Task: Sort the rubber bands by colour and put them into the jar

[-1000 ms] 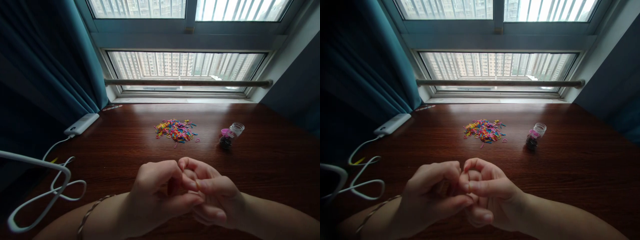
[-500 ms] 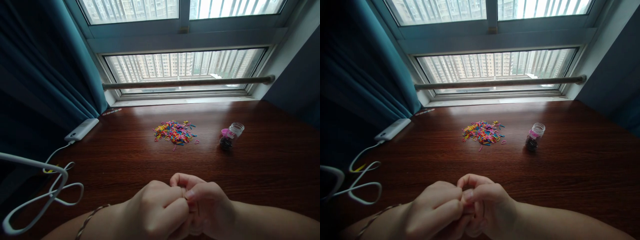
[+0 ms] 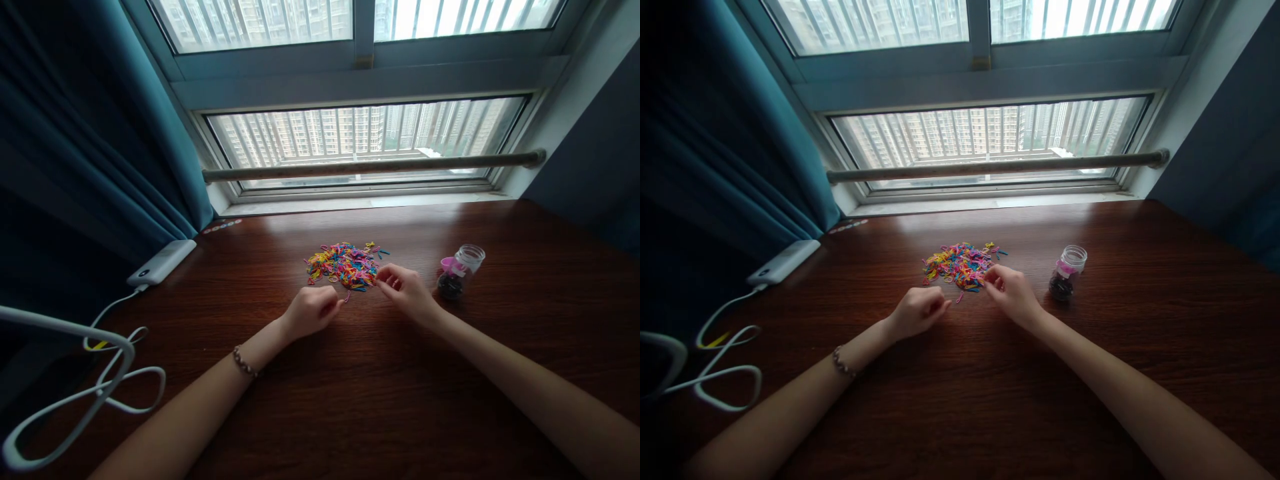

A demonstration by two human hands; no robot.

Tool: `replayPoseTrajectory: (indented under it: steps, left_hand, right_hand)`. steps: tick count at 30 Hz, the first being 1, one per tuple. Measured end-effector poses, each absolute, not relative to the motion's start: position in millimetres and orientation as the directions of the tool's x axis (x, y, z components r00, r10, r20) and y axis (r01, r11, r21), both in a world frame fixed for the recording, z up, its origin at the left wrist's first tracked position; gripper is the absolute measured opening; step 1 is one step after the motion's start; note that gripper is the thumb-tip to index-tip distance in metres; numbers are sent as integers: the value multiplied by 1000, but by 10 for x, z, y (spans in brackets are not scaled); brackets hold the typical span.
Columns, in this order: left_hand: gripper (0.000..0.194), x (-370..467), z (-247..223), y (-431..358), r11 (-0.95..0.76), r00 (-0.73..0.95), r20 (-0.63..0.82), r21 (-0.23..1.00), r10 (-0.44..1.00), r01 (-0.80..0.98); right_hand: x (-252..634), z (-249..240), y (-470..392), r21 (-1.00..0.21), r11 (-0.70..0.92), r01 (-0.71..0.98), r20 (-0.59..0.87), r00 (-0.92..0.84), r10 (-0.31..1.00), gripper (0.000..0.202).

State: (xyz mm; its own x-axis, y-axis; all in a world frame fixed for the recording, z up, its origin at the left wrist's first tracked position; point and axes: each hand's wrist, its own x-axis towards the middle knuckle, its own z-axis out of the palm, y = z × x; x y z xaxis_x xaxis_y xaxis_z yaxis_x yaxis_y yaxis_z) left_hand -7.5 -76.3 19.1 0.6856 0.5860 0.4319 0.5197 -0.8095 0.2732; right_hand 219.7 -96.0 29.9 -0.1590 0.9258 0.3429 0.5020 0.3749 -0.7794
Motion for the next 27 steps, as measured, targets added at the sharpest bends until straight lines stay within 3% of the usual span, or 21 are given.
replayPoseTrajectory:
  steps: [2, 4, 8, 17, 23, 27]
  left_hand:
    - [27, -122, 80, -651, -618, 440, 436, 513, 785, 596]
    - [28, -135, 44, -602, -453, 236, 393, 674, 889, 583]
    - [29, -104, 65, -602, -344, 156, 309, 771, 938, 536]
    - [27, -43, 78, -753, -529, 421, 324, 588, 847, 611]
    - [26, -27, 91, -802, -653, 577, 310, 430, 756, 624]
    - [25, -31, 73, -801, -693, 623, 306, 366, 720, 621]
  right_hand:
    - [2251, 177, -903, -692, 458, 558, 397, -235, 887, 9]
    - [2268, 78, -889, -601, 535, 594, 449, -303, 841, 10]
    - [2264, -17, -909, -505, 580, 639, 471, -359, 806, 14]
    - [2300, -3, -908, -520, 526, 673, 483, -277, 831, 16]
    - [2257, 45, -949, -426, 700, 574, 460, -528, 714, 24]
    - [2205, 20, -972, -357, 706, 611, 402, -581, 707, 33]
